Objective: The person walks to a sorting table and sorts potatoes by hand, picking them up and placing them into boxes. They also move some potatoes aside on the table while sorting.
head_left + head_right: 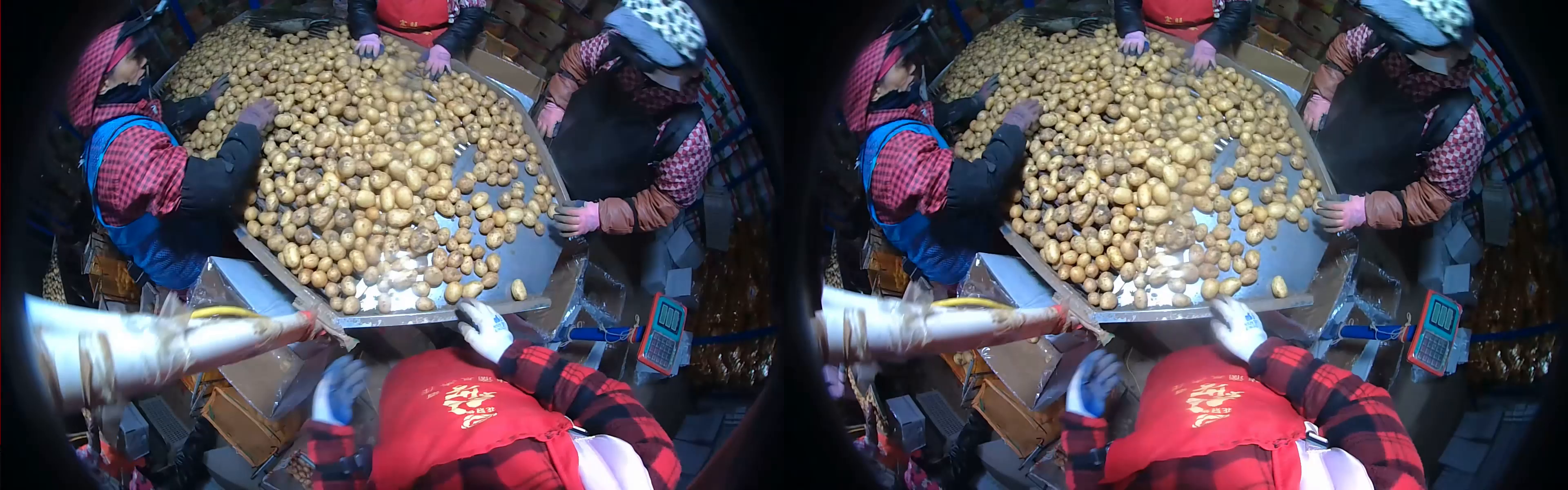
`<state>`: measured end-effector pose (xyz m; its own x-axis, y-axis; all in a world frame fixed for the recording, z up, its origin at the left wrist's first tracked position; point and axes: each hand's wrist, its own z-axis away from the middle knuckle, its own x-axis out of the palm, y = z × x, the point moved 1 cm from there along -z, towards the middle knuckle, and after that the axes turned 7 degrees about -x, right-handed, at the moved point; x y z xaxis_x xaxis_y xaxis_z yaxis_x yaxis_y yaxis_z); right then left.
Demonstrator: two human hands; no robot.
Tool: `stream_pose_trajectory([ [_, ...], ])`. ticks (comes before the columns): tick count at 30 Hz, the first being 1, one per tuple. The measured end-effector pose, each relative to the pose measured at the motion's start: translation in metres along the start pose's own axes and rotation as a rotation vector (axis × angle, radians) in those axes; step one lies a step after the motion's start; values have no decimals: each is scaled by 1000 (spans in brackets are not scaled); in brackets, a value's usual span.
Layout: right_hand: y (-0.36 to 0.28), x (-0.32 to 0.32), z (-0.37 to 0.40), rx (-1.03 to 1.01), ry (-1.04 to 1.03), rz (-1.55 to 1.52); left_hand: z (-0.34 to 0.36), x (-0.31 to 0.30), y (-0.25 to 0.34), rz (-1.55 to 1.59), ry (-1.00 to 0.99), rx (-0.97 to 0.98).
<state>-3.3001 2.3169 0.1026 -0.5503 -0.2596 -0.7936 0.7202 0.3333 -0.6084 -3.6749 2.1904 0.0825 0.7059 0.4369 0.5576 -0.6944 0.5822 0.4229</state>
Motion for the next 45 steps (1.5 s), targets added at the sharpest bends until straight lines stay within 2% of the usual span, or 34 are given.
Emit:
stream_pose_trajectory([
  [2,1,-3,-24,-144,132,95,-21,81,1,-202,-23,17],
  [3,5,0,-37,-98,57,90,-38,104,-3,-242,-29,40],
  [5,-11,-9,-73,-84,121,62,-73,130,-2,-401,-48,72],
  [7,8,11,-108,-174,215,95,-118,135,-5,-423,-25,88],
  [9,15,16,-141,-196,93,157,-133,136,-6,-532,134,101],
  [11,33,52,-179,-268,149,196,-135,141,0,-465,215,49],
  [13,27,58,-221,-219,198,369,-140,142,1,-492,247,69],
  [14,18,59,-245,-201,194,302,-141,143,2,-496,269,73],
  [17,-2,77,-301,-312,150,292,-145,139,-2,-482,325,74],
  [19,-20,74,-293,-368,96,137,-146,137,-1,-457,333,69],
  [20,-26,69,-281,-423,181,113,-146,139,0,-423,360,27],
  [21,-24,62,-262,-474,140,72,-146,138,-1,-431,371,31],
  [23,-10,27,-210,-510,130,110,-146,132,-4,-437,384,35],
  [25,28,-8,-156,-428,61,103,-144,137,0,-451,335,33],
  [27,89,-40,-114,-266,-28,-10,-144,135,1,-441,330,20],
  [29,129,-64,-72,192,-31,207,-144,136,2,-443,323,20],
  [30,150,-59,-66,226,171,322,-143,136,2,-458,312,30],
  [31,179,-48,-70,255,376,437,-142,136,2,-472,301,44],
  [33,225,-31,-108,377,455,110,-141,138,3,-474,303,32],
  [35,194,-26,-156,542,377,293,-143,134,1,-523,289,64],
  [37,167,-35,-174,508,198,132,-141,132,-1,-524,274,93],
  [38,159,-15,-169,421,188,268,-142,132,-3,-528,280,101],
  [39,140,-12,-163,360,29,319,-143,127,-3,-542,254,98],
  [41,105,-3,-140,183,-19,443,-143,126,-5,-533,267,108],
  [43,98,17,-116,98,-18,445,-144,128,-7,-493,272,144],
  [45,90,2,-84,-14,-64,465,-142,131,-6,-495,258,162],
])
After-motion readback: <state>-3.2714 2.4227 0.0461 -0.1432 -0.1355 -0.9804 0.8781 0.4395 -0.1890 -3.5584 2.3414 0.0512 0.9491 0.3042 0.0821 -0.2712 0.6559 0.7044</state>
